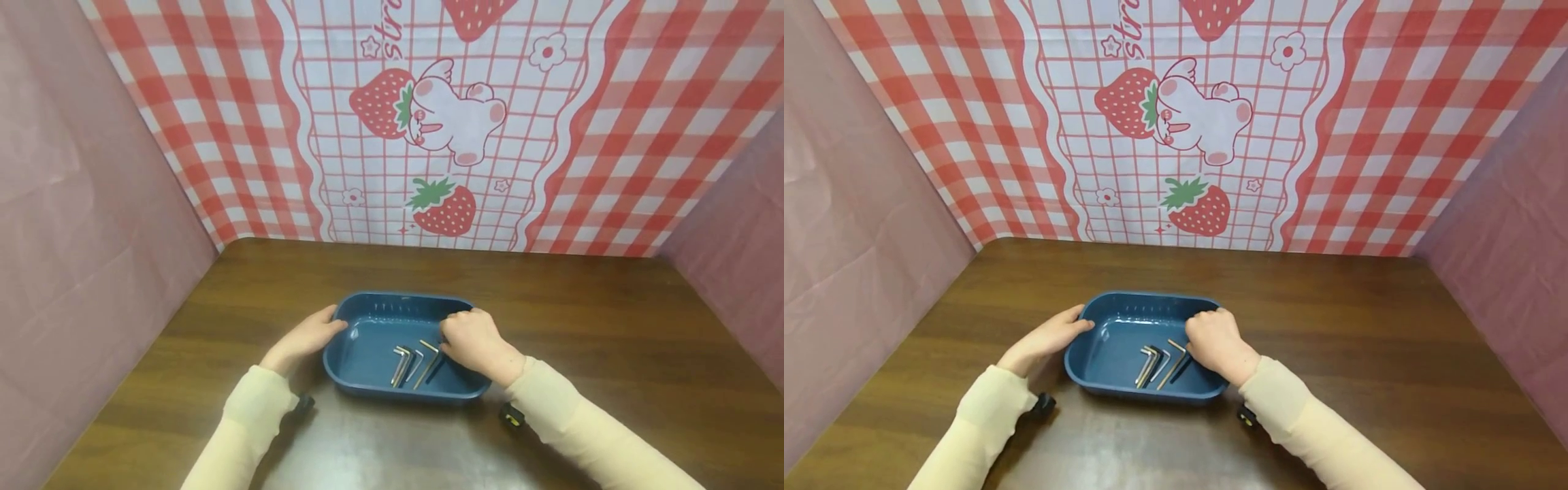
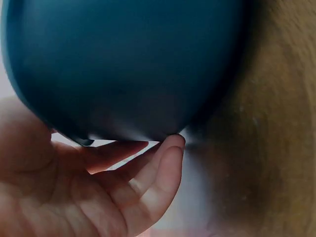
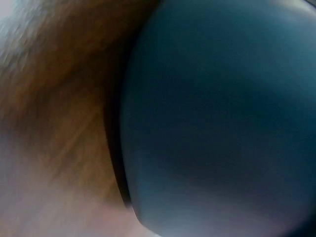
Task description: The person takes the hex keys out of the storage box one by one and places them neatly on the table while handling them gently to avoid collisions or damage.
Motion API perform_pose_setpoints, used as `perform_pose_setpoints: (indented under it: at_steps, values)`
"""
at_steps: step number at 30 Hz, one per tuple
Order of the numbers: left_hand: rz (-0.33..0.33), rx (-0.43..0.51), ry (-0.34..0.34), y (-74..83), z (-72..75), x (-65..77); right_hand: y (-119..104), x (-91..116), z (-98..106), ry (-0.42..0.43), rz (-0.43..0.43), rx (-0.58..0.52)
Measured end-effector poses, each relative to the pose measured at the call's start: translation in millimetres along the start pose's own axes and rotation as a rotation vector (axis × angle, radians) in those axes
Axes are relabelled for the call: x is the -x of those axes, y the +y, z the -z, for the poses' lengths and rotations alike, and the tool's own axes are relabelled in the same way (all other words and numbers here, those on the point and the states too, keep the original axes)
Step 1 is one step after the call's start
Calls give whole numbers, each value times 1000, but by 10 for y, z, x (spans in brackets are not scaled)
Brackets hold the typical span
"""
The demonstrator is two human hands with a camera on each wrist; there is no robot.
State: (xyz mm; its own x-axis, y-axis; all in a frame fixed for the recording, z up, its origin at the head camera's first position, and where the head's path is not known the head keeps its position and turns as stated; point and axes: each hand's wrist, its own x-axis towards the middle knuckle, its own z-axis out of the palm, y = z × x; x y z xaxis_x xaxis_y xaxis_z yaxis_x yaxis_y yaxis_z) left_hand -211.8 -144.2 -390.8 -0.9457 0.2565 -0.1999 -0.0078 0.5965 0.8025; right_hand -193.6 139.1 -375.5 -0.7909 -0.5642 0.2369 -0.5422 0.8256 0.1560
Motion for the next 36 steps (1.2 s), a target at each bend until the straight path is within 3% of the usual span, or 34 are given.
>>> perform_pose_setpoints:
  at_steps: [5, 10, 16, 29, 36]
  values:
    - [15, 23, 26, -14, -33, -1, -34, -43, -65, -76, -59, -14]
    - [31, 22, 52, -22, -67, -9, -33, -47, -63, -138, -58, -26]
    - [32, 57, 43, -28, -82, -18, -32, -28, -53, -155, -62, -33]
    - [13, 76, 36, -55, -100, -28, -24, 17, -107, -59, -42, -130]
    - [15, 62, 40, -34, -96, -30, -9, 4, -148, -17, -94, -166]
